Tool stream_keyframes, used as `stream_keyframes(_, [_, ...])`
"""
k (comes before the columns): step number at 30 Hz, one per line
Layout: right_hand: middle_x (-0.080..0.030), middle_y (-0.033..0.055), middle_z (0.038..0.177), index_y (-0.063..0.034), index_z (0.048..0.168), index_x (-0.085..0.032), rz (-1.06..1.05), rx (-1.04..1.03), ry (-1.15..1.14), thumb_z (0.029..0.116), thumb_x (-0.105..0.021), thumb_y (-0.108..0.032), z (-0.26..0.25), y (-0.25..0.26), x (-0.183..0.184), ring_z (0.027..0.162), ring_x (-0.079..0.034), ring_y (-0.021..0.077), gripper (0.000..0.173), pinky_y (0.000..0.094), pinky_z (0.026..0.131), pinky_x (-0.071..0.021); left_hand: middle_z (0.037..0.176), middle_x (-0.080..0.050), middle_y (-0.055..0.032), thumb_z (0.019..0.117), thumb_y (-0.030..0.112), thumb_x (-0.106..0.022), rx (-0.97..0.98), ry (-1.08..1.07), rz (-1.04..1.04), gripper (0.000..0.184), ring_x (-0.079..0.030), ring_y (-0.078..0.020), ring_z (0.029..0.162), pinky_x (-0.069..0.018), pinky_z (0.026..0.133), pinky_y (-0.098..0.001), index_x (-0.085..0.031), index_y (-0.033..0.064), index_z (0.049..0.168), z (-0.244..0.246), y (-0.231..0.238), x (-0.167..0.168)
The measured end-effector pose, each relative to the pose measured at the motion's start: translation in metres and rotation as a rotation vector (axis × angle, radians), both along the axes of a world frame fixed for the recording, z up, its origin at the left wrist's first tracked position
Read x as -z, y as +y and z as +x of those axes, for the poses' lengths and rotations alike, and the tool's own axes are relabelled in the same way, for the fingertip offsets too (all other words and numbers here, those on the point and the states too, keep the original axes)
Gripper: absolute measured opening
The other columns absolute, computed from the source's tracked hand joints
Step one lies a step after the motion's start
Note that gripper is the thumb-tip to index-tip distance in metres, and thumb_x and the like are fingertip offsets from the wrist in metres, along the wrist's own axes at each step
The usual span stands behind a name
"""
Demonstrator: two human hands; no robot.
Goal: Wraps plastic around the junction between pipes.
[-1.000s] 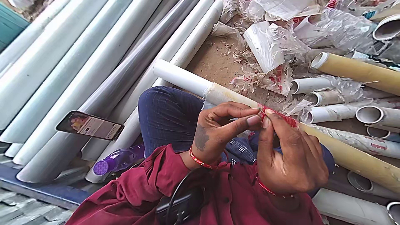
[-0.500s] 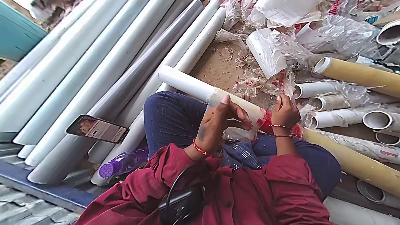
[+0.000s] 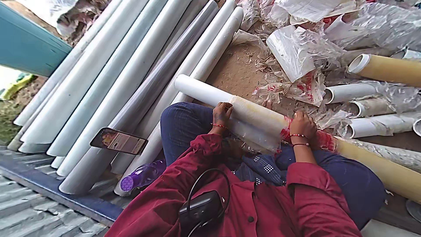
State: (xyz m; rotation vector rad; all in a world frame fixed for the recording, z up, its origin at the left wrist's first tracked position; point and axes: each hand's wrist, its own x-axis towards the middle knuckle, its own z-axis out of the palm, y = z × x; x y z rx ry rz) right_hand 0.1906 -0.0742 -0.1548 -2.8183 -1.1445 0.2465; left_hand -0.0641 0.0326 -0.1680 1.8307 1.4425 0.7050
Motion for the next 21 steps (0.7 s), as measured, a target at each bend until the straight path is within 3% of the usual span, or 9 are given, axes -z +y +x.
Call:
stream_keyframes(6, [-0.068,0.0296,0.124,0.0050,0.130,-0.063,-0.010,-0.005,-0.012,0.1076,-0.045,-0.005,0.0013,0.0006,0.0046,0.121,-0.062,0.0481,0.031,0.0609,0.100,-0.0445,0.106,-0.072,-0.0258,0.0936,0.002,-0.070,-0.042,-0.012,0.085,0.018,-0.072,-0.0332,0.089,-0.0580,0.085,-0.0431,-0.073,-0.0086,0.108,0.0041,0.0007,0.0091])
stream_keyframes(13, [-0.069,0.0305,0.120,0.0057,0.127,-0.065,0.031,-0.009,-0.041,0.1092,-0.046,-0.010,0.0010,-0.0002,0.0082,0.117,-0.063,0.0499,0.030,0.0633,0.095,-0.0464,0.108,-0.073,-0.0242,0.0952,0.005,-0.069,-0.056,0.022,0.075,0.016,-0.071,-0.0354,0.102,-0.0542,0.095,-0.0465,-0.075,-0.0058,0.105,0.0054,0.0001,0.0055])
stream_keyframes(21, [-0.069,0.0288,0.122,0.0047,0.126,-0.066,0.006,0.014,-0.020,0.1095,-0.044,-0.011,-0.0013,0.0021,0.0037,0.119,-0.063,0.0482,0.031,0.0611,0.098,-0.0456,0.105,-0.074,-0.0224,0.0952,0.007,-0.070,-0.089,0.025,0.106,0.017,-0.073,-0.0328,0.100,-0.0553,0.094,-0.0439,-0.075,-0.0057,0.106,0.0062,-0.0020,0.0116])
